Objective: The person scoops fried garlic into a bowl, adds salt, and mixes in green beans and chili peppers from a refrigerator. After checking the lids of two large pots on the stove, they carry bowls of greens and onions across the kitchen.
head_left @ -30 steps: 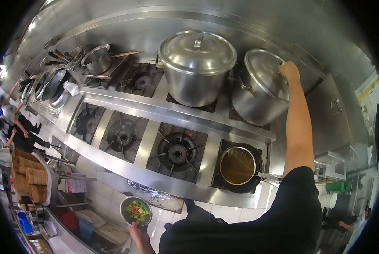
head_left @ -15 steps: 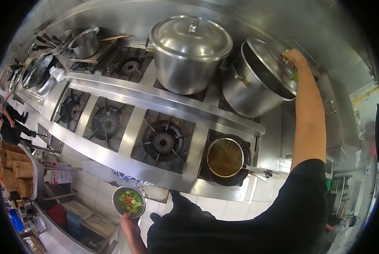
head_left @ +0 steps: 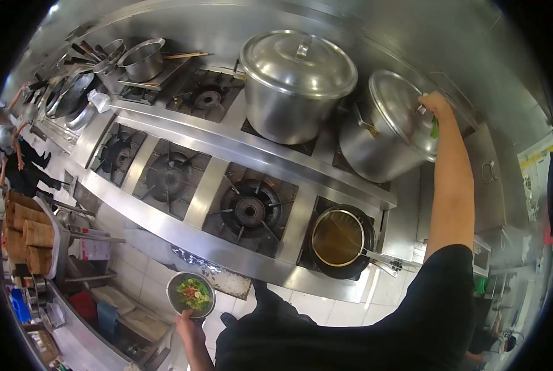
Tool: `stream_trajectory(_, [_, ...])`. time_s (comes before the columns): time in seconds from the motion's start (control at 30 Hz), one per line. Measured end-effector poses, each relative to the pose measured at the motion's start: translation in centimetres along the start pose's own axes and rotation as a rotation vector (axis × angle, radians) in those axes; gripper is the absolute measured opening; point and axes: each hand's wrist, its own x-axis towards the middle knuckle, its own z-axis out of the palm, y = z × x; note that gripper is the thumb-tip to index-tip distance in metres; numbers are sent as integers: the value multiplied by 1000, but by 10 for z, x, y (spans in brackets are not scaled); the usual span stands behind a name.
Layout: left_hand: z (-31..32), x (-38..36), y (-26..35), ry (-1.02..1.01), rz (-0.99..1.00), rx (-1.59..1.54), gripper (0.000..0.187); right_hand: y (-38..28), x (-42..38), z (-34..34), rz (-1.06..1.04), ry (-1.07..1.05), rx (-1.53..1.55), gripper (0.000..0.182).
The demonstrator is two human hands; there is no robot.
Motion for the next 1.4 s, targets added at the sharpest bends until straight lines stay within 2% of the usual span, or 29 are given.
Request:
stream_trajectory(0.07, [-5,5,-1,11,4,16,46,-2,-7,12,14,82,28,43])
stream_trajectory(0.17, [-2,3,0,33,18,16,44,-16,-26,4,38,75,-13,51])
stream_trajectory(0.27, [0,-1,4,72,22,31,44,-27,-30,-1,29,70,-23,50])
stream_trajectory(0.37, [-4,-1,6,64,28,36,42,-36,-32,5,-91,189,119,51])
stream_trajectory(0.43, [-19,7,-2,38,30,71,38,-53,-36,4,-98,186,133,51])
stream_trajectory(0.5, [-25,5,-7,21,130,226,38,-77,-43,3,-104,160,110,50])
stream_trajectory(0.57, [-13,0,-1,90,59,59,37,-101,-48,1,-105,111,44,49])
stream_trajectory(0.7, [-13,-4,0,83,45,53,45,-140,-53,0,-114,95,85,49])
stream_trajectory(0.87, [-16,-12,2,61,53,4,41,-166,-49,2,-165,94,99,49])
stream_trajectory(0.93, [-15,-12,2,68,65,11,39,-171,-41,7,-193,89,136,55])
stream_trajectory(1.03, [-31,3,-7,32,71,112,43,-174,-42,8,-235,80,160,63])
stream_trajectory(1.1, [-49,14,-21,-27,194,361,41,-172,-49,1,-243,18,176,70])
stream_trajectory(1.2, [-54,14,-22,-37,208,394,38,-153,-65,-16,-175,84,182,76])
stream_trajectory(1.27, [-41,-3,-12,-8,299,635,38,-129,-79,-36,-92,116,152,79])
stream_trajectory(1.33, [-28,-26,-1,51,527,1197,41,-101,-79,-49,14,67,52,76])
stream_trajectory(1.4, [-33,-21,-7,82,537,1174,47,-60,-38,-17,17,221,106,73])
